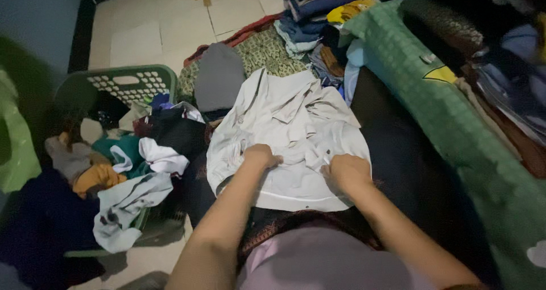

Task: The person picks up various articles of clothing from a laundry basket, spreads them out on the floor, folds them by hand, and places the folded items into a separate pile.

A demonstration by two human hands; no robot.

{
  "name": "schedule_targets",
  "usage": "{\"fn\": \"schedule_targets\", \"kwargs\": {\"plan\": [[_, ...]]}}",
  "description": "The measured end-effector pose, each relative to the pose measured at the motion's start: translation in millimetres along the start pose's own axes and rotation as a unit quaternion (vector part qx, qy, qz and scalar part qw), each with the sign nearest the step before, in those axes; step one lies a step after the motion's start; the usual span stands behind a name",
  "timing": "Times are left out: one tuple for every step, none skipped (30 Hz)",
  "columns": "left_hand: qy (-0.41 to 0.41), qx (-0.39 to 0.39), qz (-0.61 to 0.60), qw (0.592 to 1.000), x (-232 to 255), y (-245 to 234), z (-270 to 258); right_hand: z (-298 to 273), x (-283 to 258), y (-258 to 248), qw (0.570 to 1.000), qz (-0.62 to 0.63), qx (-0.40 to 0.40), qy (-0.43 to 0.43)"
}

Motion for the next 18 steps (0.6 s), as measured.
{"fn": "schedule_targets", "kwargs": {"plan": [[0.0, -0.012, 0.027, 1.0, -0.3, 15.9, 12.6, 3.2, -0.9, -1.8, 0.999, 0.02, 0.044, -0.025], [0.004, -0.013, 0.029, 0.999, 0.7, 26.0, 23.3, 6.0, -0.9, -5.3, 0.994, 0.04, 0.087, -0.049], [-0.012, -0.012, 0.026, 1.0, 0.0, 32.1, 31.7, 10.2, 2.7, -1.3, 0.994, 0.041, 0.089, -0.045], [-0.028, -0.011, 0.023, 0.999, -0.8, 34.7, 36.1, 14.5, 12.3, 7.9, 0.987, 0.147, 0.07, -0.012], [-0.026, -0.011, 0.023, 0.999, -0.6, 35.9, 34.2, 19.7, 21.5, 19.2, 0.967, 0.25, 0.05, 0.021], [-0.034, 0.045, -0.131, 0.99, -4.5, 26.0, 27.3, 27.8, 29.8, 24.0, 0.967, 0.25, 0.05, 0.024], [-0.044, 0.1, -0.281, 0.953, -11.4, 15.2, 18.3, 37.3, 32.2, 20.2, 0.942, 0.322, 0.084, -0.042], [-0.043, 0.099, -0.279, 0.954, -13.2, 10.7, 9.7, 45.1, 36.1, 16.6, 0.907, 0.39, 0.119, -0.107], [0.04, 0.147, -0.361, 0.92, -8.4, -5.3, -4.4, 55.4, 45.4, 23.2, 0.906, 0.391, 0.119, -0.106], [0.122, 0.192, -0.436, 0.871, -3.1, -23.1, -20.4, 65.4, 48.3, 35.9, 0.866, 0.481, 0.061, -0.119], [0.12, 0.193, -0.436, 0.871, -3.7, -28.5, -32.4, 72.1, 43.9, 47.0, 0.815, 0.563, 0.0, -0.133], [0.158, 0.153, -0.494, 0.841, 1.9, -32.0, -46.0, 74.7, 42.8, 50.0, 0.815, 0.563, -0.003, -0.135], [0.195, 0.113, -0.549, 0.805, 8.7, -38.1, -60.1, 76.0, 42.3, 52.5, 0.789, 0.602, -0.027, -0.123], [0.192, 0.116, -0.55, 0.805, 9.6, -47.6, -72.1, 75.1, 40.6, 52.7, 0.76, 0.639, -0.051, -0.111], [0.267, 0.169, -0.495, 0.809, 19.3, -70.0, -92.8, 72.6, 36.4, 48.2, 0.76, 0.638, -0.054, -0.113], [0.34, 0.219, -0.433, 0.806, 30.2, -88.4, -115.8, 68.6, 30.3, 37.6, 0.779, 0.61, -0.035, -0.141], [0.338, 0.22, -0.434, 0.806, 34.1, -95.1, -125.9, 62.8, 25.8, 27.1, 0.796, 0.582, -0.015, -0.168], [0.29, 0.177, -0.468, 0.816, 34.1, -92.6, -126.0, 57.7, 22.4, 22.1, 0.796, 0.581, -0.017, -0.169]]}}
Point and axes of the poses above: each hand's wrist, its own z-axis towards the middle knuckle, its own y-axis out of the palm, x = y × z, the point moved 9 cm from there along z, towards the middle knuckle, and after that the axes turned 1 degree about -x, right-handed, at the moved point
